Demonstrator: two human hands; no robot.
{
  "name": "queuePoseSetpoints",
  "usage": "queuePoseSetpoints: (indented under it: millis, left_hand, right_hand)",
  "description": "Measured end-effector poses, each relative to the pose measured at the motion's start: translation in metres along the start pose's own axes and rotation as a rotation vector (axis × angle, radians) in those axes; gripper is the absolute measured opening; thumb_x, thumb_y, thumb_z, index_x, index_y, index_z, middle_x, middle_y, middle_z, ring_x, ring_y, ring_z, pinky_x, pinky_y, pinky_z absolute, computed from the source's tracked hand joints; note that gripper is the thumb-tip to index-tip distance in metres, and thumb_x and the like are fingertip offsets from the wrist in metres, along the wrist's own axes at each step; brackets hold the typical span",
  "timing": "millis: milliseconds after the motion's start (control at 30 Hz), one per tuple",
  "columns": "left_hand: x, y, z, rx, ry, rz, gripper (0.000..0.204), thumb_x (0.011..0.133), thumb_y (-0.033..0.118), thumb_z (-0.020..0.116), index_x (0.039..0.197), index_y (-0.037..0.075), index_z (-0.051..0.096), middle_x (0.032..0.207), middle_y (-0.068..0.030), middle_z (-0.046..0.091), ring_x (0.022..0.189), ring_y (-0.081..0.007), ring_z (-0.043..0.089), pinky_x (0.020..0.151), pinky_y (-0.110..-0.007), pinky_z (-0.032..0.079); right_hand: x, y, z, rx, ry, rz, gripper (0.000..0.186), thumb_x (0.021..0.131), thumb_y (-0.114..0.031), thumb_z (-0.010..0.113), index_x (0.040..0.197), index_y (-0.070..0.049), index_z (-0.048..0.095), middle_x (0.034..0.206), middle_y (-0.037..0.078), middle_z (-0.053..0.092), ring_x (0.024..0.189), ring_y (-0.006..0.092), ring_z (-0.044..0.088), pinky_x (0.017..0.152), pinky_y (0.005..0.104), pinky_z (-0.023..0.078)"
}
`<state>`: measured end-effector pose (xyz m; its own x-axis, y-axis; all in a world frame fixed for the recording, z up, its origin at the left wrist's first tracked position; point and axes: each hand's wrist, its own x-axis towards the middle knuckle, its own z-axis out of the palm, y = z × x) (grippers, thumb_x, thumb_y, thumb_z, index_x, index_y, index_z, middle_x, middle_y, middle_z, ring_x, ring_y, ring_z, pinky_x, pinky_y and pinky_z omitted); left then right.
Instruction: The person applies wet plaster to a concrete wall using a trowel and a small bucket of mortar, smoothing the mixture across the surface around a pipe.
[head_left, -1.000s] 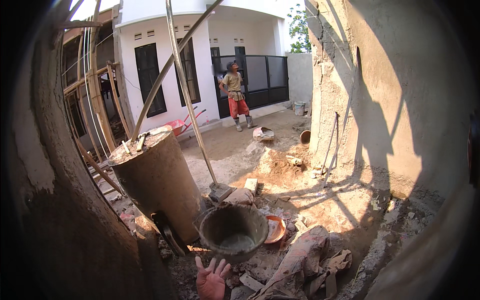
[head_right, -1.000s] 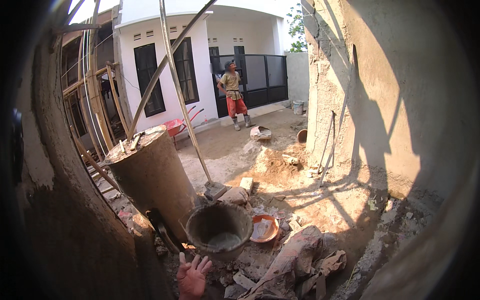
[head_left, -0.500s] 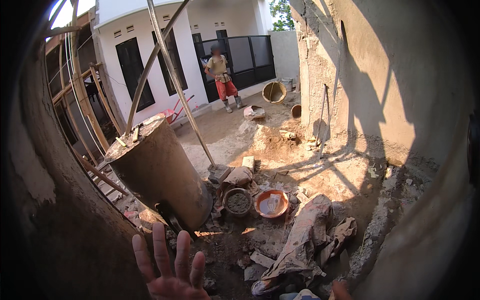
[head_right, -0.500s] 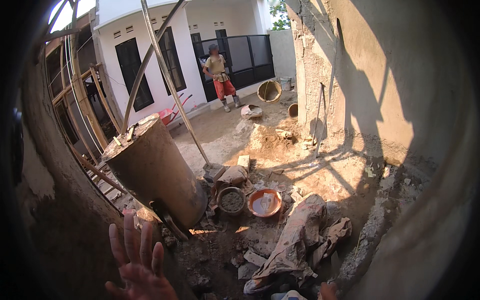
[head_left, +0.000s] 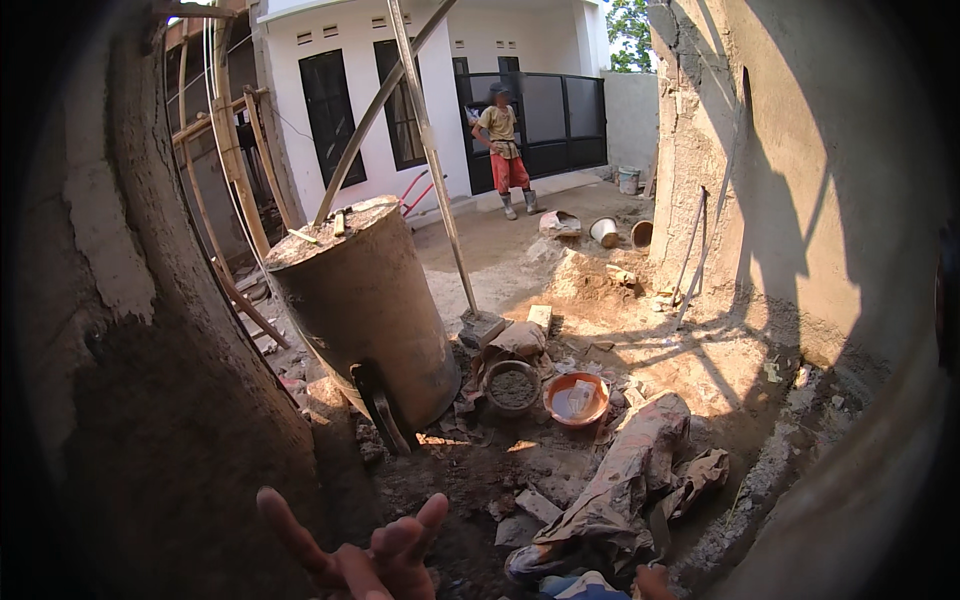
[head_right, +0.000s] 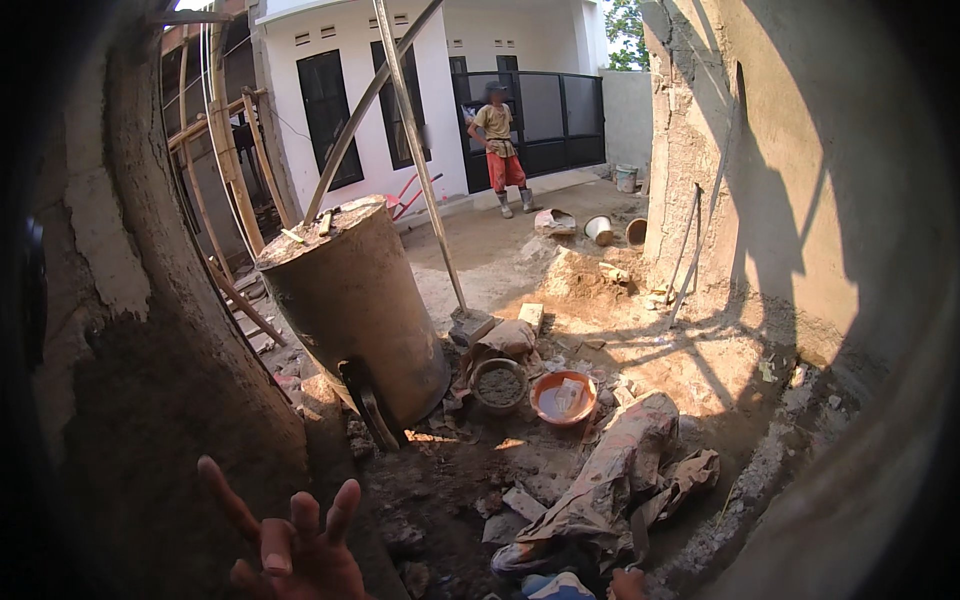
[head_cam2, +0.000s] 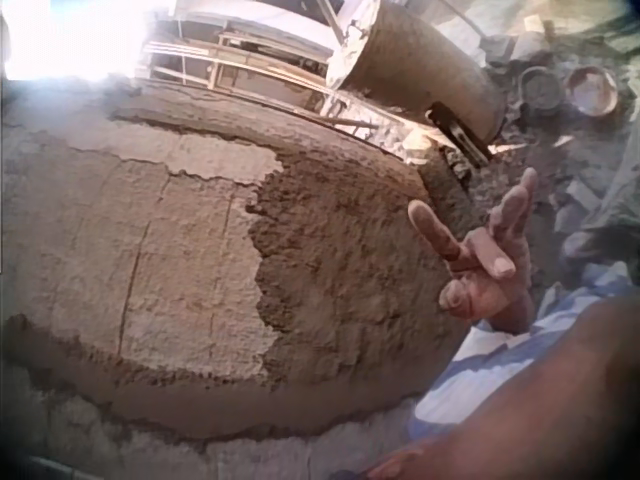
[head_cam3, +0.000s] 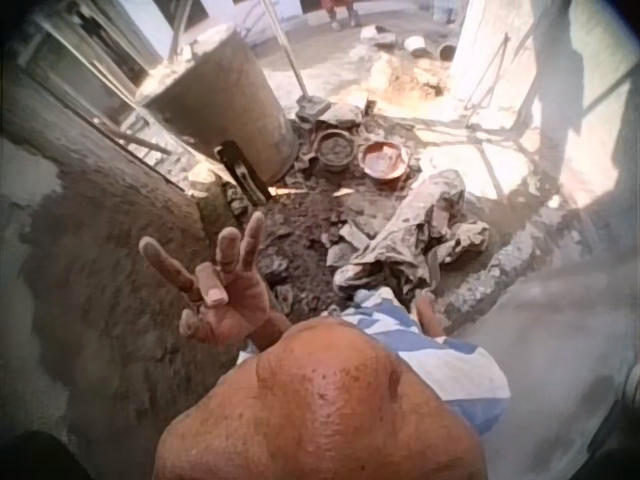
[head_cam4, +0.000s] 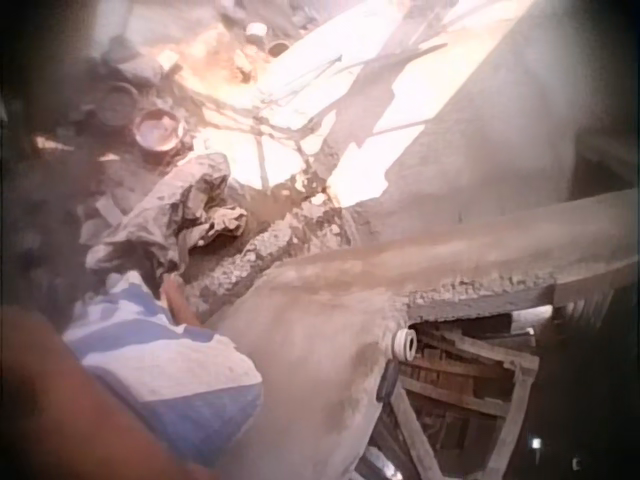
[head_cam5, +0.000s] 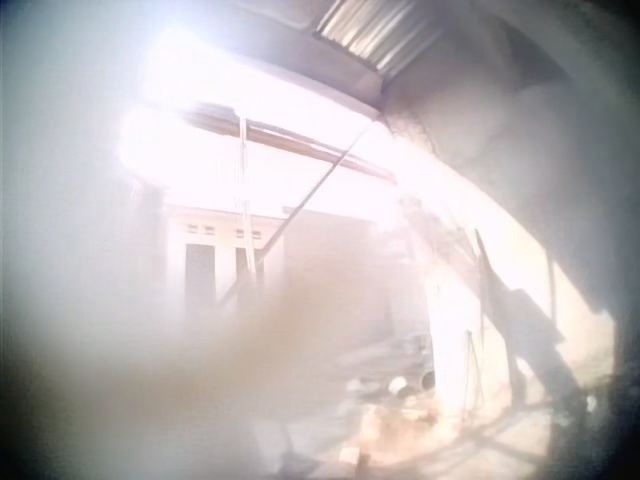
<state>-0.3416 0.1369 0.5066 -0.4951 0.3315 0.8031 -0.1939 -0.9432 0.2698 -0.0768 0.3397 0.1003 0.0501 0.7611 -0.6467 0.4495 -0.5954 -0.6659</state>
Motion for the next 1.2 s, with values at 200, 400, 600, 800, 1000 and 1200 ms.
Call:
queuePoseSetpoints:
  millis: [200, 400, 600, 800, 1000, 1200]
  left_hand:
    - [0.016, 0.021, 0.006, 0.093, 0.037, -0.035, 0.084, 0.087, 0.024, 0.050, 0.141, 0.021, -0.014, 0.094, -0.0120, 0.064, 0.123, -0.0406, 0.038, 0.102, -0.066, 0.002]
    - [0.017, 0.010, -0.001, 0.084, 0.186, -0.094, 0.092, 0.088, 0.016, 0.049, 0.134, 0.020, -0.031, 0.069, -0.0094, 0.064, 0.115, -0.0383, 0.048, 0.104, -0.065, -0.001]
    - [-0.007, 0.021, 0.000, 0.145, 0.149, -0.042, 0.063, 0.084, 0.009, 0.041, 0.143, 0.019, 0.020, 0.067, -0.0061, 0.063, 0.116, -0.0350, 0.048, 0.105, -0.061, -0.010]
    - [-0.008, 0.017, -0.007, 0.239, 0.026, -0.102, 0.052, 0.083, 0.008, 0.039, 0.133, 0.018, 0.042, 0.066, -0.0039, 0.064, 0.117, -0.0300, 0.048, 0.105, -0.060, -0.010]
    - [0.008, 0.008, 0.006, 0.358, 0.215, 0.024, 0.080, 0.087, 0.015, 0.050, 0.144, 0.025, -0.005, 0.074, -0.0058, 0.067, 0.111, -0.0316, 0.053, 0.106, -0.061, -0.002]
    - [0.007, -0.015, -0.014, 0.323, 0.241, 0.052, 0.088, 0.089, 0.024, 0.053, 0.140, 0.028, -0.018, 0.080, -0.0079, 0.068, 0.109, -0.0321, 0.055, 0.106, -0.062, 0.003]
  right_hand:
    - [-0.003, 0.001, 0.008, -0.027, -0.108, 0.005, 0.017, 0.076, -0.015, 0.055, 0.074, 0.001, 0.050, 0.057, 0.011, 0.051, 0.045, 0.0230, 0.055, 0.041, 0.0367, 0.046]
    - [0.011, 0.012, 0.008, -0.088, -0.126, -0.026, 0.015, 0.076, -0.015, 0.055, 0.073, 0.000, 0.053, 0.058, 0.011, 0.053, 0.045, 0.0220, 0.055, 0.041, 0.0354, 0.046]
    - [0.012, 0.006, 0.019, -0.116, -0.221, -0.021, 0.015, 0.077, -0.015, 0.055, 0.073, -0.001, 0.054, 0.057, 0.010, 0.053, 0.046, 0.0209, 0.054, 0.041, 0.0350, 0.044]
    - [0.012, -0.028, 0.035, -0.229, -0.223, -0.151, 0.017, 0.076, -0.015, 0.055, 0.068, -0.001, 0.054, 0.056, 0.008, 0.054, 0.046, 0.0192, 0.055, 0.040, 0.0338, 0.044]
    - [0.033, -0.057, 0.058, -0.232, -0.417, -0.225, 0.018, 0.077, -0.016, 0.055, 0.072, 0.000, 0.050, 0.053, 0.008, 0.052, 0.041, 0.0173, 0.053, 0.037, 0.0320, 0.045]
    - [0.067, -0.095, 0.074, -0.311, -0.486, -0.309, 0.018, 0.077, -0.015, 0.056, 0.074, 0.002, 0.050, 0.055, 0.009, 0.052, 0.042, 0.0182, 0.053, 0.039, 0.0322, 0.043]
